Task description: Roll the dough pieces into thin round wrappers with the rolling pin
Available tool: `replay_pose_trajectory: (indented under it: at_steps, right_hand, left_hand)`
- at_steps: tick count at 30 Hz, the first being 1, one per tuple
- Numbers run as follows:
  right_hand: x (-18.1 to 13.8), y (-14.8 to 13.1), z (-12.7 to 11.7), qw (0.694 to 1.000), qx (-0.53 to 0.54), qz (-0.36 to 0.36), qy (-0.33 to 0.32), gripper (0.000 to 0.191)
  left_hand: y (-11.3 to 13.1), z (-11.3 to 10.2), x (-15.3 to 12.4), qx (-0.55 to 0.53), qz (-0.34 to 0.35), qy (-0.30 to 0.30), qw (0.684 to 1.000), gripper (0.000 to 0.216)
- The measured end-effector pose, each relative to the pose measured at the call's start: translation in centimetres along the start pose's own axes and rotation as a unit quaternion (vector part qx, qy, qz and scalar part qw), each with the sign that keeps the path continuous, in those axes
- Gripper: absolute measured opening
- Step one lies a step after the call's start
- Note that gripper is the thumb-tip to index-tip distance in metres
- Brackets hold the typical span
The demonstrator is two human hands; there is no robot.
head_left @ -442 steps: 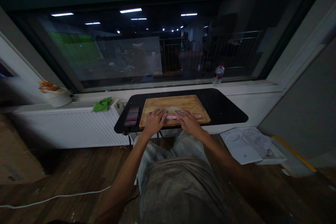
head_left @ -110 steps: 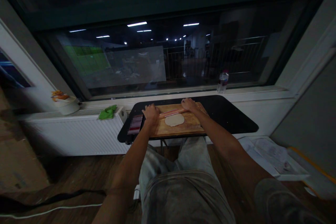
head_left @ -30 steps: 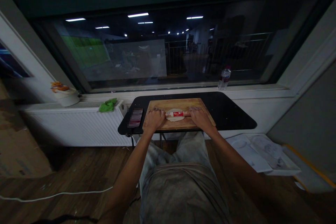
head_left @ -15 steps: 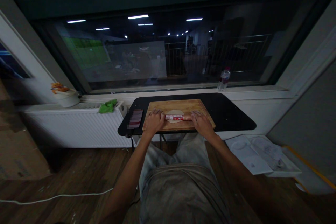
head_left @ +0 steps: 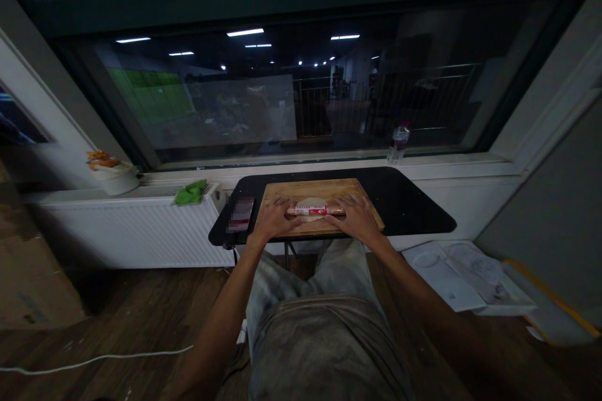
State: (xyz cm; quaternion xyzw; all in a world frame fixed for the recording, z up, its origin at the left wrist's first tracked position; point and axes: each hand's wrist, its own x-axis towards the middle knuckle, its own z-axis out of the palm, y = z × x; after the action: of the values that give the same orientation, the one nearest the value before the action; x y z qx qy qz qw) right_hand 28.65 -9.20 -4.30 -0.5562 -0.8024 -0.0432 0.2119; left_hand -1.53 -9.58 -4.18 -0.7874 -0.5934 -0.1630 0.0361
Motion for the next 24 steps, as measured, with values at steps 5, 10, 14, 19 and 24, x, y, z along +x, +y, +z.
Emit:
replay_pose_trajectory:
  at_steps: [5,10,14,19,24]
  right_hand:
    - [0.6,-0.5,-0.7,0.999,-0.022,0.005,-0.023,0.075]
    - [0.9,-0.7,-0.6,1.0,-0.018,0.014,-0.01,0.073]
    - [1.0,-1.2,-0.9,1.0,-0.011,0.027,-0.009,0.07]
    - [1.1,-2.0,-1.7,0.999,-0.025,0.042,-0.02,0.069]
    - [1.6,-3.2,-2.1,0.997,-0.03,0.047,-0.053,0.064]
  left_hand:
    - [0.1,-0.4,0.2,-0.008,0.0,-0.013,1.0,0.075]
    - [0.7,-1.2,0.1,-0.008,-0.009,-0.006,1.0,0.068]
    - [1.2,-1.5,0.0,0.001,-0.013,-0.003,1.0,0.067]
    - [1.5,-1.3,0.0,0.01,-0.025,0.003,1.0,0.073]
    - [1.9,-1.4,-0.2,0.025,-0.032,0.008,0.999,0.077]
